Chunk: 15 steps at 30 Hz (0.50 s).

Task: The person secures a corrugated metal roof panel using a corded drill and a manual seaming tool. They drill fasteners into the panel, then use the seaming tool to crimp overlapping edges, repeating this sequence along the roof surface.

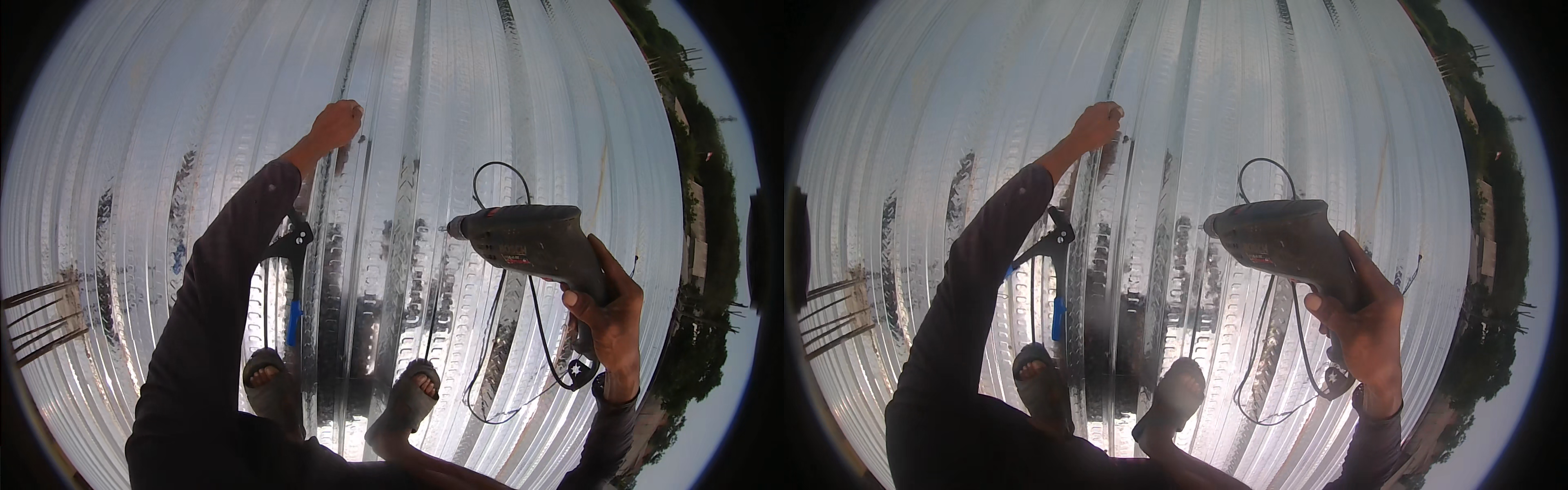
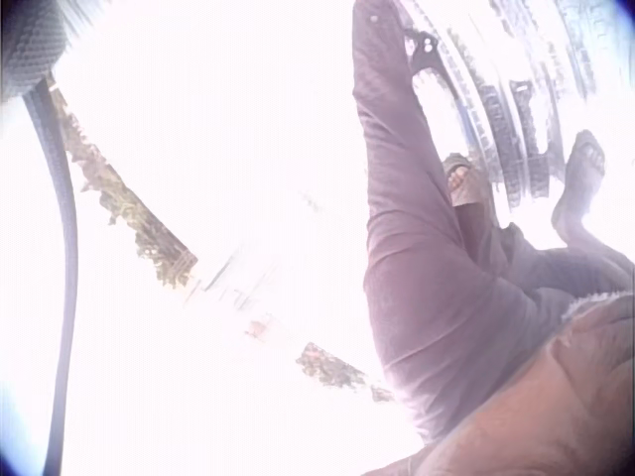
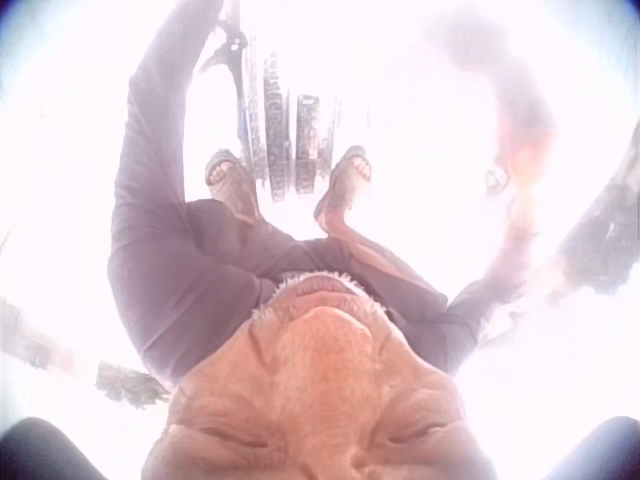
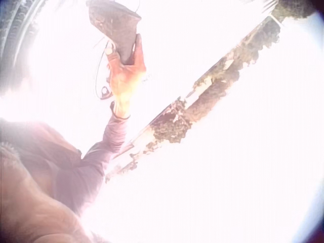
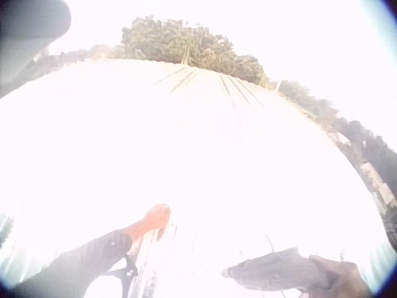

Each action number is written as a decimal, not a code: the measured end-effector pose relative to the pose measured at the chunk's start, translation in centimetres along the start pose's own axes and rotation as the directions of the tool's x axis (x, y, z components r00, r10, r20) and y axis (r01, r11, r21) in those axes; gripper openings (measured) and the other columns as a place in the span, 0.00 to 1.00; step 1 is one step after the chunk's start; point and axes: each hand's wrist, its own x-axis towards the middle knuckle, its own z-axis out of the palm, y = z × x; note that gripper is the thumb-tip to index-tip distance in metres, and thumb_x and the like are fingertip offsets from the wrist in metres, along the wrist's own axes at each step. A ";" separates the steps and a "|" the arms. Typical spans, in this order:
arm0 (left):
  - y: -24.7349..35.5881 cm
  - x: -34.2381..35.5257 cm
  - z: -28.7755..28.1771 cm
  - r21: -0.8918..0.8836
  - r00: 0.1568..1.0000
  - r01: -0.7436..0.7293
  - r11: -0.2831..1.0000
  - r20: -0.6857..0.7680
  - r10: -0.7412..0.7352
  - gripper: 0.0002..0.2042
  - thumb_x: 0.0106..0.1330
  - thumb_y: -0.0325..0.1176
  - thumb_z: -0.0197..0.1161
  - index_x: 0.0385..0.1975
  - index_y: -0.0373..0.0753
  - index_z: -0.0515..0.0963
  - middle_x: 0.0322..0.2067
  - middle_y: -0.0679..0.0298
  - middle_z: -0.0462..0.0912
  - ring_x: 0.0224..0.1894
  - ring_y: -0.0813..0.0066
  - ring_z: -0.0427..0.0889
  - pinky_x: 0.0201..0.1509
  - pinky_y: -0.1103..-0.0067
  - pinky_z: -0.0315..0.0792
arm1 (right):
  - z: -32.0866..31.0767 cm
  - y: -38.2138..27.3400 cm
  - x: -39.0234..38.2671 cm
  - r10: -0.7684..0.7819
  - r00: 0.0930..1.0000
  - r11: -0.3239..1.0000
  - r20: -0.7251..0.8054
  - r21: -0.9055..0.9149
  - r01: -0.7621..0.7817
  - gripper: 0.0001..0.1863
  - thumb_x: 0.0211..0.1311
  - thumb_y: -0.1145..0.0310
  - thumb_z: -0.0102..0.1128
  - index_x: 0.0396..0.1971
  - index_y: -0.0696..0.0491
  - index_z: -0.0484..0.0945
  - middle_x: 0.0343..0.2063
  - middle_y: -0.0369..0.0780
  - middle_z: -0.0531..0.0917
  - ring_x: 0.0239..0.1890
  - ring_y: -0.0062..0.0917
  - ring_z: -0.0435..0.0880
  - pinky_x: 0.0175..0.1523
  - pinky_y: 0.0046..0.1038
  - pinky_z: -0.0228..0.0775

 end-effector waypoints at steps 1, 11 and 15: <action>-0.1 0.2 -1.0 -0.232 0.997 0.056 0.971 0.055 -0.045 0.23 0.73 0.48 0.53 0.46 0.31 0.81 0.37 0.50 0.87 0.41 0.60 0.85 0.47 0.63 0.77 | 0.5 -1.0 1.2 -0.081 0.997 0.996 0.004 -0.029 0.081 0.42 0.54 0.70 0.77 0.66 0.68 0.65 0.32 0.43 0.85 0.23 0.16 0.78 0.26 0.21 0.71; 5.3 -3.0 -5.8 -0.709 0.996 0.017 0.705 0.073 0.050 0.31 0.76 0.57 0.46 0.59 0.34 0.75 0.53 0.54 0.82 0.56 0.64 0.79 0.63 0.65 0.71 | 11.6 -13.6 17.8 -0.334 0.887 0.851 0.319 -0.302 0.430 0.34 0.58 0.64 0.74 0.61 0.65 0.74 0.22 0.39 0.80 0.19 0.18 0.77 0.23 0.22 0.69; 6.1 -3.8 -7.1 -0.834 0.991 -0.049 0.550 0.026 0.129 0.33 0.78 0.60 0.37 0.64 0.36 0.71 0.58 0.58 0.78 0.60 0.67 0.76 0.70 0.64 0.65 | 15.4 -15.1 20.3 -0.345 0.854 0.805 0.390 -0.345 0.483 0.32 0.59 0.63 0.72 0.60 0.64 0.75 0.20 0.38 0.77 0.17 0.18 0.76 0.22 0.22 0.68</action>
